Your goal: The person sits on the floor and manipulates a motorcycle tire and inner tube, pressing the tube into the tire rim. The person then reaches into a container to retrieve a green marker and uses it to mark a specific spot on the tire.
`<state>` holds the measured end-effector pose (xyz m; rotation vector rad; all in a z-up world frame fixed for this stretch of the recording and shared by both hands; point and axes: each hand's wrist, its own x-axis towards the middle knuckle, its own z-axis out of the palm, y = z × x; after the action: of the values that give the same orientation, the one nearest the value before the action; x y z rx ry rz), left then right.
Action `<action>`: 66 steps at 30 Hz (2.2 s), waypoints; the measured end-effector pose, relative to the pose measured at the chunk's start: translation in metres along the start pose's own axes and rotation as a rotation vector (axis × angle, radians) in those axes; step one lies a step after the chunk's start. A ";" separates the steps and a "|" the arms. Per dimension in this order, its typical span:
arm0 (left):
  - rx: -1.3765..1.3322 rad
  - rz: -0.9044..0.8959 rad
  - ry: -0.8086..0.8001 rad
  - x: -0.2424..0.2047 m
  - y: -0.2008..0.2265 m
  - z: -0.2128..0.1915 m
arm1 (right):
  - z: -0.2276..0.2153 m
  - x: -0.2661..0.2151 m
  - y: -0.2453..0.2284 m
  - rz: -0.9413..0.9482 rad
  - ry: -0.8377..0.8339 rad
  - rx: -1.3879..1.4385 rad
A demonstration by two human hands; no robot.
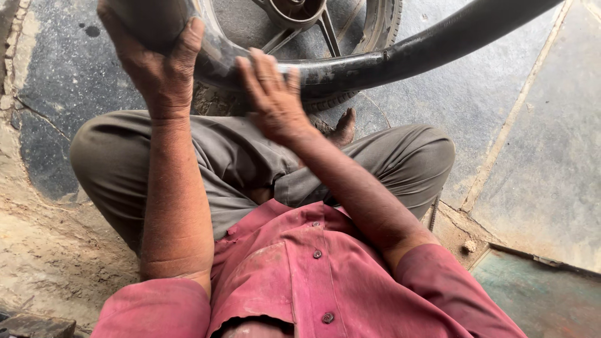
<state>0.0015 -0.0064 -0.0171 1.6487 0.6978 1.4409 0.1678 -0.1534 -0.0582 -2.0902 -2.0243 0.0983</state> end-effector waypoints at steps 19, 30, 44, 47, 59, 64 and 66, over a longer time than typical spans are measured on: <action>0.013 0.004 0.005 0.000 0.020 0.009 | -0.049 0.013 -0.042 -0.119 0.241 0.535; 0.087 0.006 0.023 -0.002 0.005 0.008 | -0.010 0.017 0.034 0.178 0.020 0.125; 0.187 0.052 0.126 0.006 -0.009 -0.004 | 0.001 0.008 0.036 0.151 0.025 -0.017; 0.206 0.057 0.120 0.005 -0.010 -0.003 | 0.001 0.009 0.039 0.160 0.015 -0.031; 0.126 -0.007 0.001 0.002 0.005 0.004 | -0.007 0.000 0.074 0.177 -0.044 -0.118; 0.142 -0.002 -0.017 -0.003 0.005 0.006 | -0.012 -0.006 0.093 0.160 -0.038 -0.192; 0.184 0.039 -0.013 -0.004 0.003 0.007 | -0.013 -0.008 0.102 0.165 -0.061 -0.214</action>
<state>0.0070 -0.0132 -0.0165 1.8191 0.8150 1.4267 0.2702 -0.1650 -0.0681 -2.4116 -1.9688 -0.0289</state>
